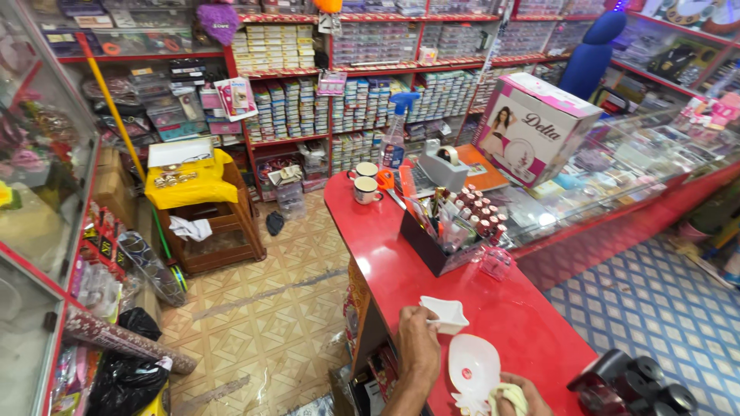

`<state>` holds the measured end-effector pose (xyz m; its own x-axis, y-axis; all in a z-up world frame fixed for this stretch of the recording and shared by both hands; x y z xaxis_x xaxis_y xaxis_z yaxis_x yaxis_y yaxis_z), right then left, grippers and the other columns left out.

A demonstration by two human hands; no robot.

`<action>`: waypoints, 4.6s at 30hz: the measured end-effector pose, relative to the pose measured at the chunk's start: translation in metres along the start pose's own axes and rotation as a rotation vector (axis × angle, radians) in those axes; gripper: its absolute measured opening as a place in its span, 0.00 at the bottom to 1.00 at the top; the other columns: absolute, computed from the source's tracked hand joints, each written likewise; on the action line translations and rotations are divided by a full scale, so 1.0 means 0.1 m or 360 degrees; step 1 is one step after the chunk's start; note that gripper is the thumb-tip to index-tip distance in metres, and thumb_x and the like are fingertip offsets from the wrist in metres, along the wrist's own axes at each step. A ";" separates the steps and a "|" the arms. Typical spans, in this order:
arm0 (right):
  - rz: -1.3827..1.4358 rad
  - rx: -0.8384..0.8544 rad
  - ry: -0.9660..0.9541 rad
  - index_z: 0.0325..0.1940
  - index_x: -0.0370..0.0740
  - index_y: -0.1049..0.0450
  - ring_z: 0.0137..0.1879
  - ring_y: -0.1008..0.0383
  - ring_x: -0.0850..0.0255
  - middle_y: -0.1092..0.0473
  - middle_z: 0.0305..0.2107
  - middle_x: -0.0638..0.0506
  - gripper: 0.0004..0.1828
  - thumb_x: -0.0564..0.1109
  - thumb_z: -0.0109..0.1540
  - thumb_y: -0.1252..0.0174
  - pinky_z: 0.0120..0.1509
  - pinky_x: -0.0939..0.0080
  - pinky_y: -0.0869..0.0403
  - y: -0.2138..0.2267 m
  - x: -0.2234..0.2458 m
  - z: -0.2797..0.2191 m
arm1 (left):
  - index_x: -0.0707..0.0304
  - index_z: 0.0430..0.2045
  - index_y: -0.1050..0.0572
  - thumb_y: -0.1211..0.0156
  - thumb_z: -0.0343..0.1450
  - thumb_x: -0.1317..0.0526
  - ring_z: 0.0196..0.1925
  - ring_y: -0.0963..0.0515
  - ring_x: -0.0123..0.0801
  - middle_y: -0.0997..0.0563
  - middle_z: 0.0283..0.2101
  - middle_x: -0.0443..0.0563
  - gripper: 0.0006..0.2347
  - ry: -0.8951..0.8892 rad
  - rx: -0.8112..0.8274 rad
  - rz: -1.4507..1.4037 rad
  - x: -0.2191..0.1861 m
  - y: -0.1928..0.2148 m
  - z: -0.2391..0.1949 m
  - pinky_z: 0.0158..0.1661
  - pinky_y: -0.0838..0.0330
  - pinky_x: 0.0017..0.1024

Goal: The person wipes various small ceramic dishes, including bowls, plates, and a divided tray, using a yellow cloth by hand, and places some back onto a display shelf.

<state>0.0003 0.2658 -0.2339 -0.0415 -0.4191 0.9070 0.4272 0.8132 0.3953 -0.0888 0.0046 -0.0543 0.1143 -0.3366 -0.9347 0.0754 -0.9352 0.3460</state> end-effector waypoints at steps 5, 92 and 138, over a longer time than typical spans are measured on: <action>0.0220 0.0061 -0.0202 0.58 0.29 0.28 0.42 0.17 0.56 0.19 0.34 0.39 0.24 0.40 0.58 0.38 0.52 0.58 0.21 0.09 -0.16 0.04 | 0.71 0.45 0.24 0.40 0.67 0.75 0.52 0.20 0.43 0.27 0.54 0.59 0.13 -0.0090 -0.0027 -0.0050 0.06 -0.01 0.01 0.53 0.23 0.33; -0.0181 0.0750 0.0254 0.50 0.40 0.20 0.42 0.18 0.53 0.23 0.37 0.44 0.19 0.43 0.56 0.31 0.46 0.53 0.18 -0.25 3.82 -0.80 | 0.57 0.62 0.36 0.67 0.78 0.45 0.48 0.17 0.37 0.20 0.52 0.55 0.23 0.0386 0.0062 -0.1560 -0.47 1.14 -0.57 0.44 0.21 0.35; 0.1088 0.0475 -0.0822 0.60 0.33 0.32 0.39 0.23 0.59 0.24 0.38 0.50 0.24 0.44 0.61 0.55 0.40 0.55 0.23 -0.35 3.06 -0.91 | 0.52 0.66 0.42 0.57 0.79 0.60 0.55 0.20 0.56 0.26 0.58 0.68 0.18 0.0137 0.0369 -0.0453 -0.80 1.59 -1.56 0.52 0.25 0.47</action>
<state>0.0551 0.0721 0.0165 -0.2956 0.3685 0.8814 0.2585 0.9190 -0.2976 0.0689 -0.1002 0.0881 0.2046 -0.0587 -0.9771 -0.1091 -0.9933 0.0368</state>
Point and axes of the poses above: each hand's wrist, its own z-axis towards the middle knuckle, its own y-axis out of the back of the hand, x = y × z, the point moved 3 cm from there along z, towards the middle knuckle
